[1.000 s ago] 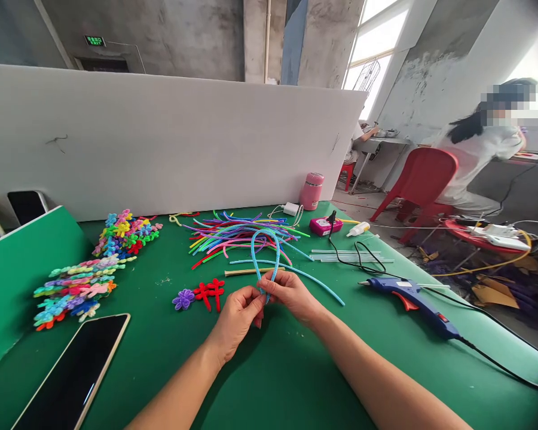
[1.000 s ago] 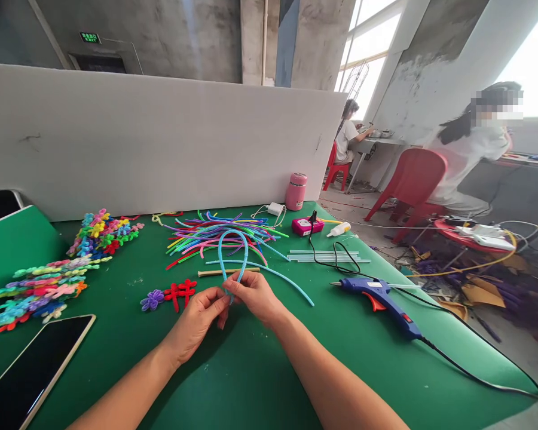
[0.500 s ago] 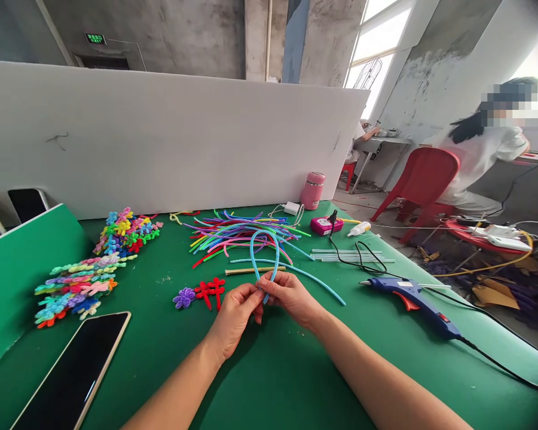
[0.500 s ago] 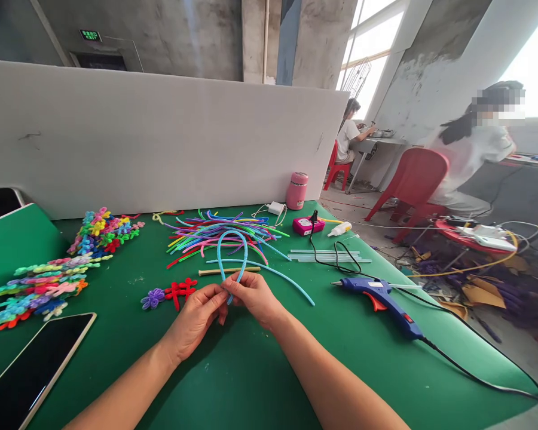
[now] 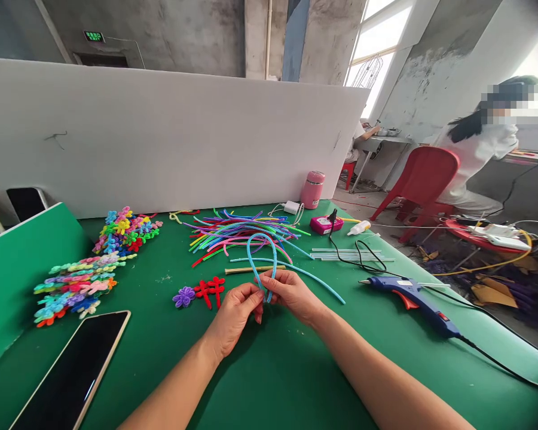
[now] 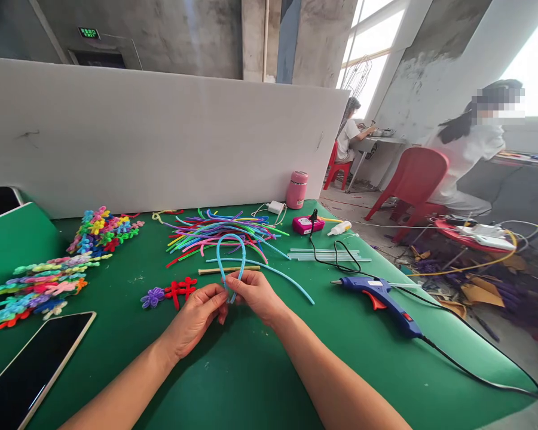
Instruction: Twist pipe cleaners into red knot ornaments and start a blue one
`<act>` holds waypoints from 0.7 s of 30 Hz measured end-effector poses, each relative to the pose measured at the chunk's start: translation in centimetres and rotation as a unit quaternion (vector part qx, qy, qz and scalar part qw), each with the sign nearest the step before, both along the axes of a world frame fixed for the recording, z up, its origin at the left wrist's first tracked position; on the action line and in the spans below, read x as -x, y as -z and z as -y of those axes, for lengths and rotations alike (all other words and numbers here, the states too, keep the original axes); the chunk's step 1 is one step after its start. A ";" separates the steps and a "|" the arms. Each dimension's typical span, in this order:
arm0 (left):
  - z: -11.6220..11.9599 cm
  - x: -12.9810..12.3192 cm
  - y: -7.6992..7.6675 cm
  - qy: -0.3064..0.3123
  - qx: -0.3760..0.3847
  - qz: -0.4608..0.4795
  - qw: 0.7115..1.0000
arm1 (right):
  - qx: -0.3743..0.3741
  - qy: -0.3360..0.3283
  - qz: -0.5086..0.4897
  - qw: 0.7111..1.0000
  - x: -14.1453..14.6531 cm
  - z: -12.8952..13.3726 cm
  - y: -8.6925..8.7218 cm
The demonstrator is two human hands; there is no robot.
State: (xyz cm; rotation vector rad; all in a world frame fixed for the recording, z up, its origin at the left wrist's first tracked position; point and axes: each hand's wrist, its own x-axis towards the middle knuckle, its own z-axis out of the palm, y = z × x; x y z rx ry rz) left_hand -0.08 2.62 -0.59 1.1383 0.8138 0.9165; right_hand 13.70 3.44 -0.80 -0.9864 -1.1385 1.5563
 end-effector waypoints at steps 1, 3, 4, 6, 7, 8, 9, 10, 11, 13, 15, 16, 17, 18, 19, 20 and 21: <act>0.0 0.0 0.0 0.003 -0.002 -0.002 1.000 | 0.001 -0.002 0.001 1.000 0.0 0.0 0.0; 0.0 0.0 0.0 0.009 -0.008 -0.007 1.000 | 0.001 -0.005 0.002 1.000 0.0 0.1 0.0; 0.0 0.0 0.1 0.011 -0.011 -0.010 1.000 | 0.000 -0.005 0.001 1.000 0.0 0.1 -0.1; 0.0 0.0 0.1 0.014 -0.016 -0.015 1.000 | -0.002 -0.007 0.000 1.000 0.1 0.1 -0.1; 0.0 0.0 0.1 0.014 -0.018 -0.018 1.000 | -0.004 -0.007 0.000 1.000 0.1 0.1 -0.1; 0.0 0.0 0.1 0.014 -0.021 -0.020 0.999 | -0.005 -0.008 -0.001 1.000 0.1 0.1 -0.1; 0.0 0.0 0.1 0.014 -0.022 -0.023 0.999 | -0.007 -0.007 -0.003 1.000 0.1 0.1 0.0; 0.0 0.0 0.1 0.013 -0.024 -0.026 0.999 | -0.008 -0.007 -0.004 1.000 0.1 0.1 0.0; 0.0 0.0 0.1 0.012 -0.025 -0.029 0.999 | -0.010 -0.007 -0.006 1.000 0.1 0.1 0.1; 0.0 -0.1 0.1 0.011 -0.027 -0.034 0.999 | -0.013 -0.006 -0.008 1.000 0.2 0.1 0.2; 0.1 -0.1 0.0 0.010 -0.029 -0.040 0.999 | -0.015 -0.004 -0.011 1.000 0.2 0.1 0.2; 0.1 -0.1 0.0 0.010 -0.030 -0.042 0.999 | -0.017 -0.003 -0.012 1.000 0.2 0.0 0.2; 0.1 -0.1 -0.1 0.010 -0.031 -0.044 0.999 | -0.017 -0.001 -0.013 1.000 0.2 0.0 0.2; 0.1 -0.1 -0.2 0.010 -0.032 -0.044 0.998 | -0.018 0.001 -0.013 1.000 0.2 0.0 0.1; 0.2 -0.1 -0.2 0.010 -0.033 -0.046 0.998 | -0.017 0.004 -0.013 1.000 0.2 0.0 0.1; 0.2 -0.1 -0.3 0.012 -0.037 -0.051 0.998 | -0.016 0.006 -0.013 1.000 0.2 0.0 0.1; 0.2 -0.2 -0.4 0.014 -0.041 -0.059 0.997 | -0.015 0.008 -0.012 1.000 0.2 0.0 0.0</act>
